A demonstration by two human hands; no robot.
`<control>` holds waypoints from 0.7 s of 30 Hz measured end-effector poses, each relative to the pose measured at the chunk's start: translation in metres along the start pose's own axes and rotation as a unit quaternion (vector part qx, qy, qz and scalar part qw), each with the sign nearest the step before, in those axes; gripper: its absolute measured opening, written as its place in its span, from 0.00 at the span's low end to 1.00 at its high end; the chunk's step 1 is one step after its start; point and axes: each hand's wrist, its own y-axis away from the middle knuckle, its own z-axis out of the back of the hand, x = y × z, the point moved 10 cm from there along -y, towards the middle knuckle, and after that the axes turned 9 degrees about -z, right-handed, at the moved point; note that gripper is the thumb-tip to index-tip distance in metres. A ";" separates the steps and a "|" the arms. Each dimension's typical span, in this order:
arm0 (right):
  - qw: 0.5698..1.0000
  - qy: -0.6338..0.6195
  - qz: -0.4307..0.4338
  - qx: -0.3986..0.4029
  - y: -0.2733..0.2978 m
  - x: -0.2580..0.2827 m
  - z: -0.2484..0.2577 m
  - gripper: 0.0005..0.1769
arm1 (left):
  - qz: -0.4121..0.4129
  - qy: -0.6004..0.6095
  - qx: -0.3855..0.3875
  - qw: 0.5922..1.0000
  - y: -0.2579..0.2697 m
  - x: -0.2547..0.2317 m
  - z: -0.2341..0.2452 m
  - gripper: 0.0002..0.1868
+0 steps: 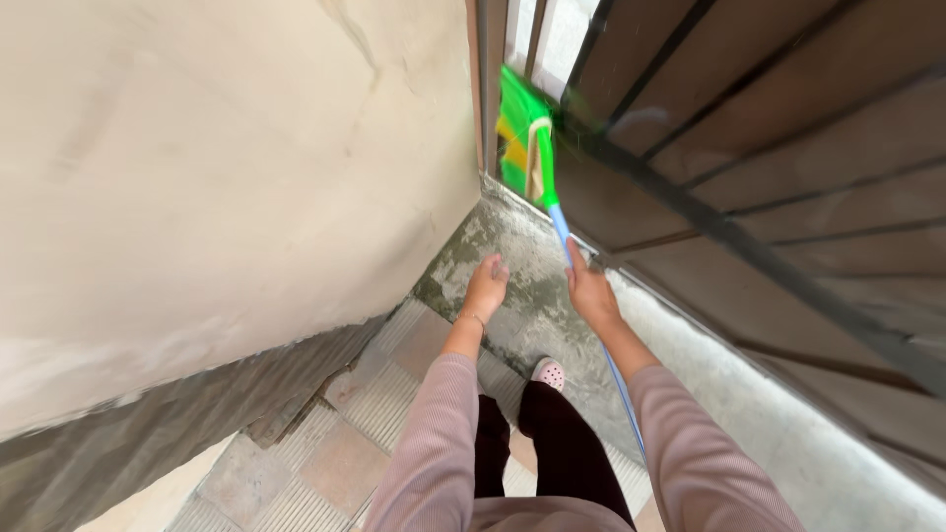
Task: The person cleans the tracks and edges of a sliding gate using a broom by hand.
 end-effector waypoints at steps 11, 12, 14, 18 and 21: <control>0.999 0.026 -0.009 -0.034 -0.124 -0.059 -0.132 0.35 | -0.090 -0.059 -0.049 0.993 -0.079 0.136 -0.027 0.23; 0.999 0.028 -0.004 -0.047 -0.129 -0.067 -0.149 0.35 | -0.084 -0.024 -0.046 0.995 -0.092 0.152 -0.033 0.24; 0.999 0.039 -0.023 0.002 -0.146 -0.091 -0.197 0.36 | -0.111 -0.042 -0.048 0.992 -0.099 0.167 -0.053 0.24; 0.997 0.039 -0.044 0.051 -0.175 -0.138 -0.247 0.34 | -0.115 -0.028 -0.026 0.993 -0.113 0.203 -0.079 0.26; 0.994 0.017 -0.074 0.078 -0.161 -0.151 -0.244 0.33 | -0.122 -0.044 -0.073 0.989 -0.132 0.214 -0.072 0.26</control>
